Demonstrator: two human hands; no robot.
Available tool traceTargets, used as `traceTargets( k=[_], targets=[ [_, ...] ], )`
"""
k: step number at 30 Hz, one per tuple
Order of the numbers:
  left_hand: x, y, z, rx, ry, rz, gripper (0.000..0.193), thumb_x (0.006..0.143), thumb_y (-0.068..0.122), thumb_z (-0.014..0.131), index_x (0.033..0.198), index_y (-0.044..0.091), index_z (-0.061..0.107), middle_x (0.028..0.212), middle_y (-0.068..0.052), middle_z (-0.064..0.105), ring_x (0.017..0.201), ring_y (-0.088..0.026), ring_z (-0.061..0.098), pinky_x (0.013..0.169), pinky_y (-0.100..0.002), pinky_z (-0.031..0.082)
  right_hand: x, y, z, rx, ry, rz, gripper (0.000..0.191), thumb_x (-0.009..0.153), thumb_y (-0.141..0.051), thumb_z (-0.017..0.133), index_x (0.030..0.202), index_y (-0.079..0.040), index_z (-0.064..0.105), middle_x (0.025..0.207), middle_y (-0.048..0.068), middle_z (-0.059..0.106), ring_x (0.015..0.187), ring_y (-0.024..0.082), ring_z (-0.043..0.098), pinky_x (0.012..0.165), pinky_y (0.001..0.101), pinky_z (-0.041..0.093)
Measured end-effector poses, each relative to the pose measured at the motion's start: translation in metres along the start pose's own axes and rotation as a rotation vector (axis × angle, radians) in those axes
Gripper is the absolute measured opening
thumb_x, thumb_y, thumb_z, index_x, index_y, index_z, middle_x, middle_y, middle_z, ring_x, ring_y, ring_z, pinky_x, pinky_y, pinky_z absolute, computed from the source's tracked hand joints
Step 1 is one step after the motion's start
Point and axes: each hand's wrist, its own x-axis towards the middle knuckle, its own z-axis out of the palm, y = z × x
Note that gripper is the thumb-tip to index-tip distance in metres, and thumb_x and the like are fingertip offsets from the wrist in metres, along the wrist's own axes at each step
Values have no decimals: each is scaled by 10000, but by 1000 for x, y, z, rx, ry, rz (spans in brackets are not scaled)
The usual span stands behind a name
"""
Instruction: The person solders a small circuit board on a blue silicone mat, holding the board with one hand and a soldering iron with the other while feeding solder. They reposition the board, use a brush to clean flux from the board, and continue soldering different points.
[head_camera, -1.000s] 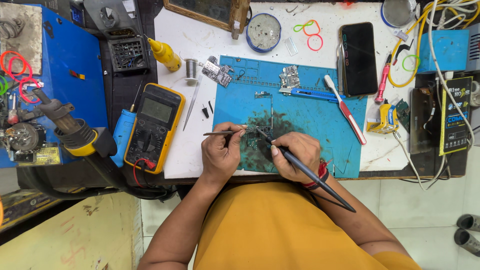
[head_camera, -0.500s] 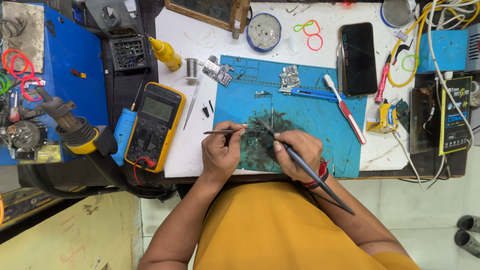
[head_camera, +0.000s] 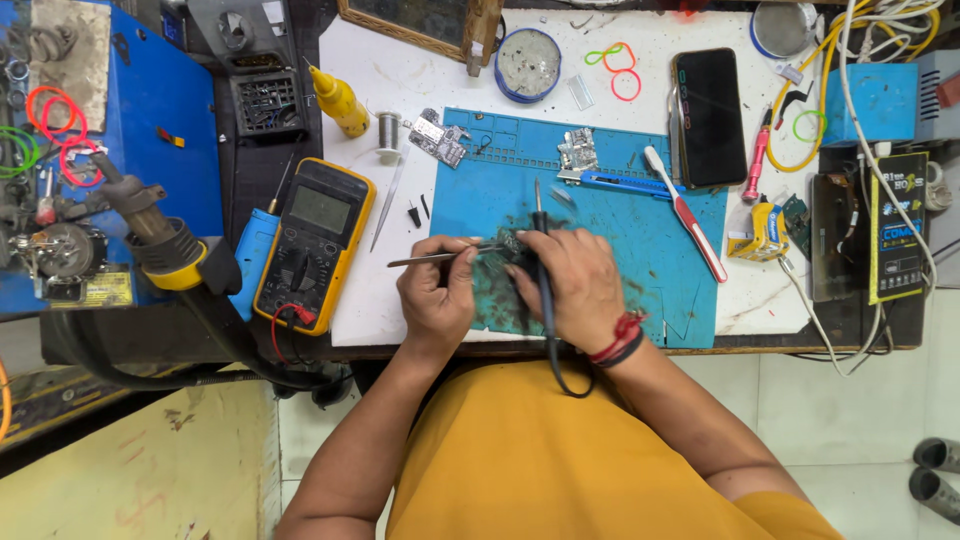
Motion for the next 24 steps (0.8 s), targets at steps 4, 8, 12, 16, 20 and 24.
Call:
traceTargets(
  k=[4,8,12,16,20,24],
  targets=[
    [-3,-4,-1,-104,77,-14,133,1051,22,640,1146,20,547,1077,-106,733,786,-56,629,676,-207,531,1,-7,15,-24,63,55,358,885,-228,787,1172,-66,650,942,105,676,840,310,631,764,422,452],
    [-1,-4,-2,-127,100,-54,139,1047,30,641,1146,27,544,1065,-95,741,746,-43,612,646,-200,513,-1,-2,23,71,140,81,370,927,-205,771,1215,-33,616,947,109,688,827,300,667,748,409,498],
    [1,1,-2,-38,5,-68,117,1045,33,649,1132,19,572,1045,-88,763,729,-42,587,638,-207,496,-10,12,19,250,219,129,399,998,-176,731,1277,51,558,998,107,719,836,267,710,749,364,552],
    [7,6,-1,112,-64,7,84,1016,32,680,1078,15,625,1031,-99,780,781,-77,699,665,-226,557,-18,28,8,189,286,42,215,970,-142,750,1092,25,692,904,151,718,748,293,704,682,358,537],
    [10,8,0,142,-77,23,87,1010,28,683,1078,9,633,1026,-109,776,852,-108,744,709,-238,589,-22,30,7,360,242,2,78,960,-80,679,973,-3,678,841,128,710,695,251,695,633,329,524],
    [11,7,1,128,-75,15,89,1014,26,682,1086,11,632,1029,-107,776,875,-114,751,733,-245,596,-19,27,12,357,233,7,63,955,-65,676,917,-25,646,839,116,704,696,258,684,633,330,518]
  ],
)
